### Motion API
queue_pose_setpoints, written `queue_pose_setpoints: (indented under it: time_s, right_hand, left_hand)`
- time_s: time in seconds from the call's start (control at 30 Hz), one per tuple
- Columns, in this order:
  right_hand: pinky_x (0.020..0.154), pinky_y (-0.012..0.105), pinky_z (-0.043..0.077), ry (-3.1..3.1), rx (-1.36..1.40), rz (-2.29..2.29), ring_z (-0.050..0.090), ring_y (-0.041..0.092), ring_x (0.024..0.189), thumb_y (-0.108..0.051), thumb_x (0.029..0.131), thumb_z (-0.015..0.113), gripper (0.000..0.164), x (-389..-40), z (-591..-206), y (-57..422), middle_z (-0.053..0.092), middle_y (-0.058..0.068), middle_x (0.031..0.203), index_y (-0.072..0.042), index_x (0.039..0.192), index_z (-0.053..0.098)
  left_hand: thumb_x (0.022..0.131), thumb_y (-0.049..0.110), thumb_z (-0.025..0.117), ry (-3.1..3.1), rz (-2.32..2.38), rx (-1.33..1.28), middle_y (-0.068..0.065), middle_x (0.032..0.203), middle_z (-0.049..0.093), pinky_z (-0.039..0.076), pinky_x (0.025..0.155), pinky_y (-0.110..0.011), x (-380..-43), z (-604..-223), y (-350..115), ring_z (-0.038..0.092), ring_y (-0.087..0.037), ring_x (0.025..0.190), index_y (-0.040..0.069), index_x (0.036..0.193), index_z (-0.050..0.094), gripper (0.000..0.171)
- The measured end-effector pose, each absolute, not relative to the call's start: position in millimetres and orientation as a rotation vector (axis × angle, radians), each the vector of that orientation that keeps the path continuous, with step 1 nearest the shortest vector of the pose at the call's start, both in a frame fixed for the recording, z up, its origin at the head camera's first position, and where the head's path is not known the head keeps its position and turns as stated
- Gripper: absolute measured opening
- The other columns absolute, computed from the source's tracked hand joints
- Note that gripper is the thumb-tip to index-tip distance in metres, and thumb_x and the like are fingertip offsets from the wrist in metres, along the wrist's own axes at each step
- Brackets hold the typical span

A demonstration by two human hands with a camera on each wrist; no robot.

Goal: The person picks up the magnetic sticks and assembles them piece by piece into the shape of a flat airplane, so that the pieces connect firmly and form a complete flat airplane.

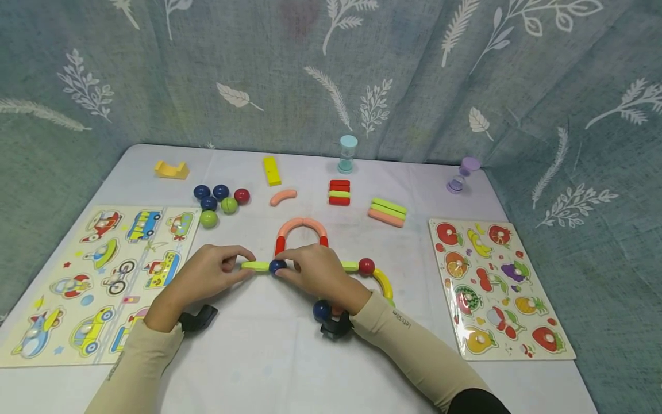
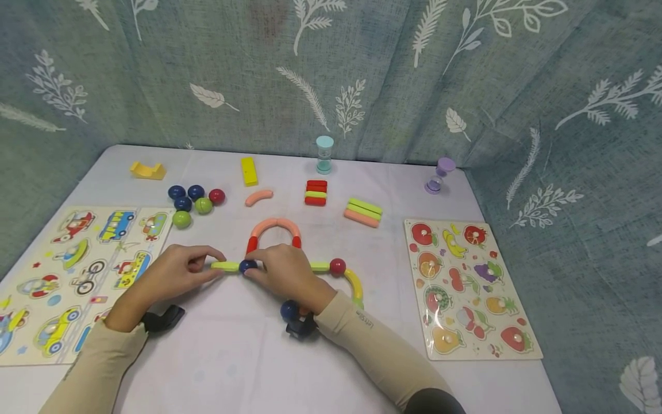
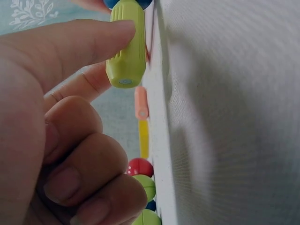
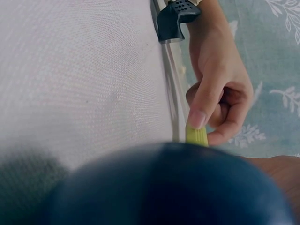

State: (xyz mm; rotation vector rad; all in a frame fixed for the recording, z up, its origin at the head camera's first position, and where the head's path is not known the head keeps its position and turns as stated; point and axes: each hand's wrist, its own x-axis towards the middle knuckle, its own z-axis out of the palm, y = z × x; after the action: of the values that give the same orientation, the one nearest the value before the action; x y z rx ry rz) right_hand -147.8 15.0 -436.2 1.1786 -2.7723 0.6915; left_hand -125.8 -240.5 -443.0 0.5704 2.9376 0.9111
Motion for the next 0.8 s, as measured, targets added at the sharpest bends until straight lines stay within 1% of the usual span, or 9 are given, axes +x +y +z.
queue_pose_setpoints:
  time_s: [0.23,0.4,0.6,0.7,0.8]
  right_hand:
    - [0.045,0.020,0.033,-2.761,1.184,0.689,0.042,0.002,0.050,-0.042,0.083,0.068,0.030,-148,-436,15,0.046,-0.013,0.057,-0.026,0.109,0.069]
    - [0.046,0.020,0.034,-2.783,1.171,0.690,0.042,0.003,0.051,-0.041,0.083,0.068,0.032,-148,-434,16,0.047,-0.012,0.057,-0.026,0.111,0.068]
    - [0.047,0.021,0.035,-2.802,1.142,0.688,0.042,0.003,0.052,-0.042,0.084,0.068,0.033,-149,-432,19,0.047,-0.013,0.057,-0.027,0.113,0.068]
    - [0.047,0.022,0.034,-2.812,1.130,0.694,0.042,0.003,0.052,-0.043,0.084,0.068,0.033,-149,-434,18,0.046,-0.013,0.057,-0.028,0.113,0.067]
    - [0.046,0.022,0.034,-2.819,1.151,0.697,0.042,0.003,0.052,-0.044,0.084,0.067,0.033,-150,-437,16,0.046,-0.013,0.057,-0.029,0.114,0.067]
  left_hand:
    - [0.077,0.045,0.074,2.928,0.931,0.569,0.009,0.053,0.035,0.031,0.048,-0.025,-126,-442,-241,0.035,-0.009,0.049,0.035,0.094,0.065,0.021]
    - [0.077,0.046,0.073,2.934,0.944,0.592,0.008,0.053,0.036,0.031,0.048,-0.025,-129,-443,-240,0.034,-0.008,0.049,0.035,0.093,0.065,0.020]
    - [0.077,0.049,0.072,2.933,0.933,0.602,0.008,0.054,0.037,0.031,0.047,-0.025,-135,-441,-239,0.037,-0.009,0.050,0.035,0.094,0.066,0.022]
    - [0.078,0.052,0.069,2.977,0.903,0.529,0.006,0.053,0.038,0.031,0.047,-0.027,-138,-438,-246,0.037,-0.011,0.049,0.034,0.094,0.066,0.024]
    - [0.081,0.053,0.065,3.094,0.863,0.343,0.003,0.054,0.039,0.029,0.047,-0.029,-142,-434,-262,0.037,-0.015,0.050,0.030,0.094,0.067,0.026]
